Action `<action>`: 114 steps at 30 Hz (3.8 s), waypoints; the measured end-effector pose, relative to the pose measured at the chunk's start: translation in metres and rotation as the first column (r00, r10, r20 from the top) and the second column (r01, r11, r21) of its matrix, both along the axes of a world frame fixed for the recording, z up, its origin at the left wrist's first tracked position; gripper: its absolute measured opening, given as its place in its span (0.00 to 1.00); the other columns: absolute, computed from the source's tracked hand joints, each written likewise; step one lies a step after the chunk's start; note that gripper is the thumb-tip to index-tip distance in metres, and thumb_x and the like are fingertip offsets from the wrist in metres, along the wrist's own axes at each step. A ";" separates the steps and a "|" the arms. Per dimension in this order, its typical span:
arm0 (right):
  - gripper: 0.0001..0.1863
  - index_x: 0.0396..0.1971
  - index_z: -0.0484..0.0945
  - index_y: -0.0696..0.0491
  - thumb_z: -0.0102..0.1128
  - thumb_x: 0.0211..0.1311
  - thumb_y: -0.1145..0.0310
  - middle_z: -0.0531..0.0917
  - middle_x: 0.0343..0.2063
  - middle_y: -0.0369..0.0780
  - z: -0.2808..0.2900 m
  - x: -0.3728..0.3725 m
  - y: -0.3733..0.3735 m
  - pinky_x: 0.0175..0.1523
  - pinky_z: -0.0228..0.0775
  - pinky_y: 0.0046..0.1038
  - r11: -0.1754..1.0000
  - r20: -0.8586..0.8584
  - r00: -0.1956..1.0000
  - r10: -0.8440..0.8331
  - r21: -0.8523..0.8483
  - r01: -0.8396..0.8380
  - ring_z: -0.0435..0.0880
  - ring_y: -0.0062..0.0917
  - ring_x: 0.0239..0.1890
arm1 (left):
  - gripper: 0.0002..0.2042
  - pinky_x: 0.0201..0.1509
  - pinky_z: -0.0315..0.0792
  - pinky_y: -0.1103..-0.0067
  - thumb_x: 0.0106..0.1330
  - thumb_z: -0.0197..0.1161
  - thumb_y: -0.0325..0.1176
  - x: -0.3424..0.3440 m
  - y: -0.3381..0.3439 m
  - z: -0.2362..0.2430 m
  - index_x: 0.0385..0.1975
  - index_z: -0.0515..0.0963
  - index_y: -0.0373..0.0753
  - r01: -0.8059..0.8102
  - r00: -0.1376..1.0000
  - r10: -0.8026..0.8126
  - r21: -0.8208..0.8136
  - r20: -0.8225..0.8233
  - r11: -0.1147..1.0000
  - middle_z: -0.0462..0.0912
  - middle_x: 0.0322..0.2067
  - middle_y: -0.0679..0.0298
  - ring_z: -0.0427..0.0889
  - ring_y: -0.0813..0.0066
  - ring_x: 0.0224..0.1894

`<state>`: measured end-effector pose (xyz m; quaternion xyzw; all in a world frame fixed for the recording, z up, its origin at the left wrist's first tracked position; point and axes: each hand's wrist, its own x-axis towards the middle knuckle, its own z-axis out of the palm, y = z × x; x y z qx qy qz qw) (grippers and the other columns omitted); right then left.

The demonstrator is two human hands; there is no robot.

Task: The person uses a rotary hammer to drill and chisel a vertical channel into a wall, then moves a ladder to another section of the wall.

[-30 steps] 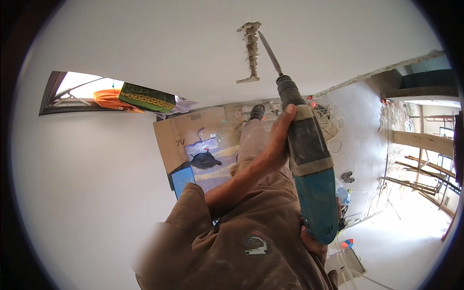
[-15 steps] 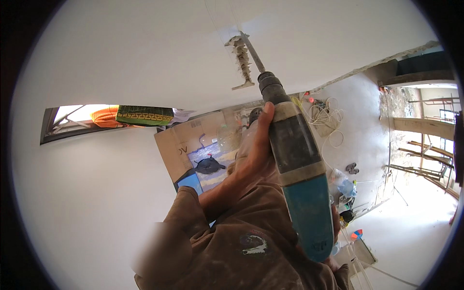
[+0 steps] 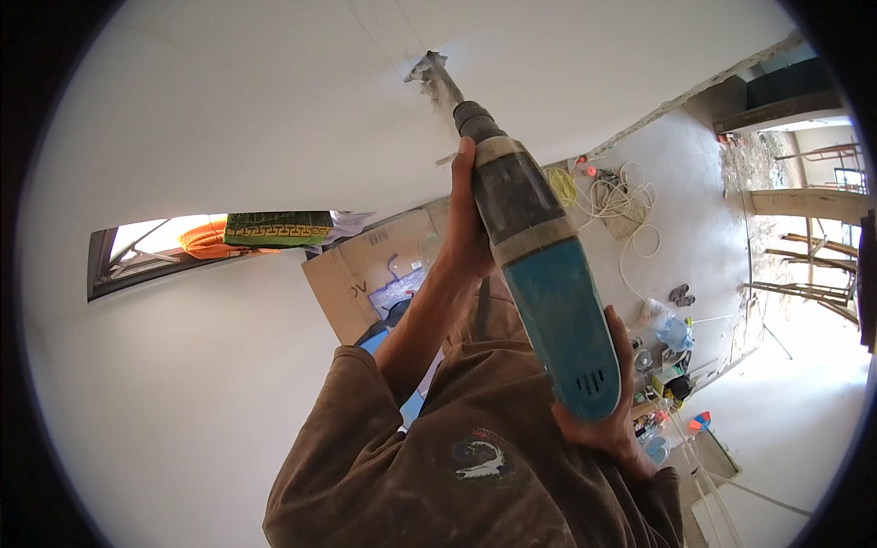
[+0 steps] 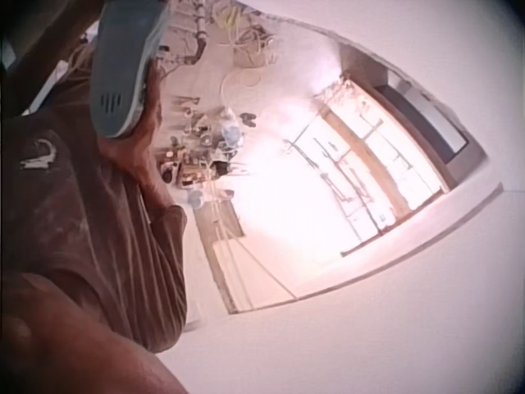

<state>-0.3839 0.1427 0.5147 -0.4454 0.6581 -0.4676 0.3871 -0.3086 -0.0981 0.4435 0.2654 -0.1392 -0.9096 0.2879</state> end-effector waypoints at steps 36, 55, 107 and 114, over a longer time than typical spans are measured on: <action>0.59 0.70 0.52 0.56 0.78 0.33 0.69 0.74 0.55 0.57 0.021 -0.004 0.015 0.61 0.67 0.35 0.998 0.018 0.998 0.066 -0.016 -0.066 0.76 0.46 0.57 | 0.34 0.38 0.81 0.62 0.63 0.44 0.70 0.020 0.022 0.013 0.41 0.77 0.41 0.019 0.991 -0.018 -0.008 0.134 1.000 0.80 0.35 0.53 0.82 0.57 0.36; 0.48 0.67 0.55 0.58 0.66 0.42 0.76 0.76 0.54 0.54 0.011 0.002 0.011 0.64 0.63 0.36 1.000 0.058 0.998 0.000 0.011 -0.001 0.74 0.41 0.60 | 0.37 0.37 0.82 0.66 0.59 0.46 0.73 0.020 0.024 -0.008 0.40 0.75 0.37 0.003 0.986 0.001 -0.026 0.164 1.000 0.79 0.34 0.52 0.83 0.59 0.36; 0.49 0.69 0.54 0.56 0.61 0.39 0.76 0.76 0.54 0.54 -0.006 0.002 0.011 0.62 0.65 0.35 0.999 0.065 0.997 -0.034 0.026 0.033 0.76 0.42 0.59 | 0.34 0.39 0.81 0.66 0.61 0.47 0.70 0.009 0.025 -0.043 0.38 0.77 0.39 0.030 0.998 -0.031 0.016 0.062 0.999 0.80 0.32 0.55 0.82 0.61 0.37; 0.49 0.69 0.54 0.52 0.63 0.41 0.76 0.75 0.54 0.56 0.022 -0.007 -0.057 0.61 0.65 0.37 0.975 0.115 0.992 0.045 0.210 -0.068 0.75 0.45 0.59 | 0.35 0.42 0.81 0.62 0.60 0.48 0.71 0.011 -0.024 -0.039 0.41 0.75 0.39 0.049 0.999 -0.046 0.115 -0.026 0.992 0.80 0.33 0.55 0.83 0.59 0.36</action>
